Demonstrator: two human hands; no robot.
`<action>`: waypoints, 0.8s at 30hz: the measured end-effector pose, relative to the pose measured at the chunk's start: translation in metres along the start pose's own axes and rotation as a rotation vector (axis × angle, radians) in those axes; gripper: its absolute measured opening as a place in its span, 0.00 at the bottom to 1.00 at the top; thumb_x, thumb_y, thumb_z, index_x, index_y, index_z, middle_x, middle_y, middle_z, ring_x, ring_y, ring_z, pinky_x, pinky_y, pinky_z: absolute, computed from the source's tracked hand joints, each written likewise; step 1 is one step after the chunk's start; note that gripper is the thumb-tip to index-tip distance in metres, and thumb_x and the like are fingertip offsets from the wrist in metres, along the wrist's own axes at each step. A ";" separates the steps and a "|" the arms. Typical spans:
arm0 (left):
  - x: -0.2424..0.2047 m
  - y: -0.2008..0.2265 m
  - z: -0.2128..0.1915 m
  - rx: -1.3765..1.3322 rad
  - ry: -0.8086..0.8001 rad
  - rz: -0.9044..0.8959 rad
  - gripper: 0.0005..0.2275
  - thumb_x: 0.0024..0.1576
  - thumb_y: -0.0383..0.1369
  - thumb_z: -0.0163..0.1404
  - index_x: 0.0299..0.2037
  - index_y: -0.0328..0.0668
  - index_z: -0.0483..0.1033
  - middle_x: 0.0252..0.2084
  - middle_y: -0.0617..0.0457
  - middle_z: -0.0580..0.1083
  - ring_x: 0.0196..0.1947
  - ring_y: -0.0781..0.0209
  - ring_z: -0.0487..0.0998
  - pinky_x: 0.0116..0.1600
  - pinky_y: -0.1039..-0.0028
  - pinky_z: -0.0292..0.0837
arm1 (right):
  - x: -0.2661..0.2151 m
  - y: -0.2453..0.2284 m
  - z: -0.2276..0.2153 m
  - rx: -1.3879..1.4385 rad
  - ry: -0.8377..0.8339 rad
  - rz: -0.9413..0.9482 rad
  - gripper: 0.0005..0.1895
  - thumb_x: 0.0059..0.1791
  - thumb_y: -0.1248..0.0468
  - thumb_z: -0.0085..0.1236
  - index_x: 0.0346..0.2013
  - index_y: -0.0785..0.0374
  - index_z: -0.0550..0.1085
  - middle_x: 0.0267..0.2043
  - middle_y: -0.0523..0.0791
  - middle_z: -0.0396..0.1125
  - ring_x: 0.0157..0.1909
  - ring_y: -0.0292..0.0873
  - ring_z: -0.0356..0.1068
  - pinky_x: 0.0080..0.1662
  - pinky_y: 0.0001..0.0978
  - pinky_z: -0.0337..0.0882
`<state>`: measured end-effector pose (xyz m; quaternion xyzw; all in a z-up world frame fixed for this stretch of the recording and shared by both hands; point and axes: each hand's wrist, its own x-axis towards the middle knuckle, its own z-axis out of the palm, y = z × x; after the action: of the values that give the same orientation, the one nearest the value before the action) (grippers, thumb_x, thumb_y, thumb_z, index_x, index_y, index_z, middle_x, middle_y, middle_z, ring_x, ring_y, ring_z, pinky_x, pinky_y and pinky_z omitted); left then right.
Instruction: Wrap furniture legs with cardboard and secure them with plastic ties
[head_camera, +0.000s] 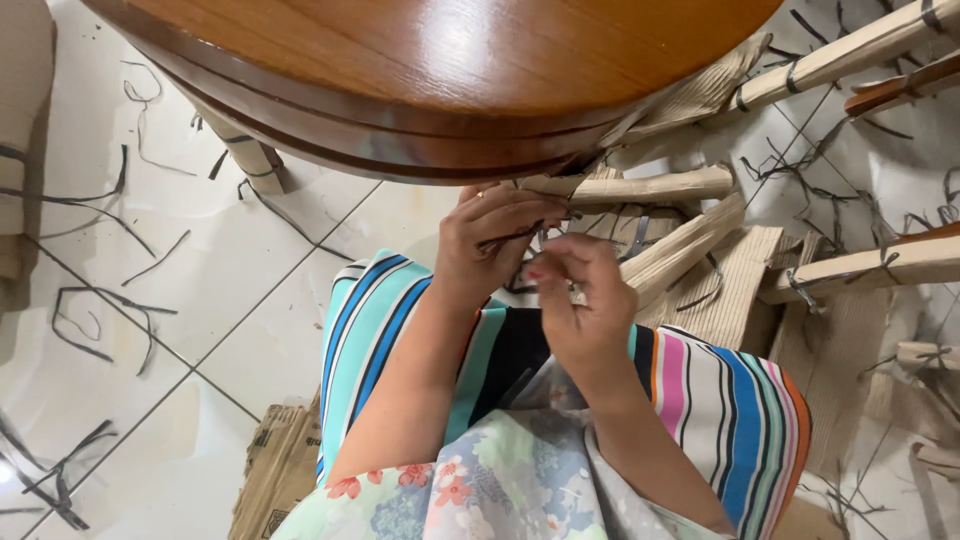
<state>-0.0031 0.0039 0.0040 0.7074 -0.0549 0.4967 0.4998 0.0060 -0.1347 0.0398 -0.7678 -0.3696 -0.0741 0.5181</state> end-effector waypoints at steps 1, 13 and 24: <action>0.001 0.000 0.001 -0.022 0.016 -0.019 0.04 0.61 0.28 0.55 0.41 0.48 0.84 0.36 0.56 0.81 0.36 0.52 0.83 0.52 0.70 0.72 | 0.003 0.005 -0.005 0.023 0.057 -0.029 0.07 0.53 0.69 0.60 0.45 0.67 0.73 0.33 0.49 0.76 0.29 0.44 0.75 0.34 0.32 0.76; -0.012 -0.014 -0.003 0.071 0.064 -0.048 0.04 0.63 0.29 0.52 0.38 0.48 0.80 0.35 0.58 0.79 0.35 0.50 0.82 0.51 0.68 0.71 | 0.041 0.009 0.003 -0.084 0.190 -0.349 0.02 0.50 0.74 0.68 0.35 0.66 0.82 0.37 0.47 0.73 0.35 0.46 0.75 0.40 0.33 0.76; -0.007 -0.012 -0.002 0.265 0.157 0.015 0.03 0.61 0.28 0.54 0.42 0.44 0.79 0.32 0.57 0.75 0.33 0.52 0.77 0.47 0.68 0.77 | 0.034 0.029 0.004 -0.172 0.098 -0.426 0.11 0.54 0.76 0.54 0.40 0.66 0.84 0.39 0.49 0.72 0.37 0.53 0.74 0.42 0.41 0.75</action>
<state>-0.0013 0.0087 -0.0087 0.7257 0.0451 0.5571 0.4012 0.0474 -0.1199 0.0332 -0.7094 -0.4900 -0.2503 0.4405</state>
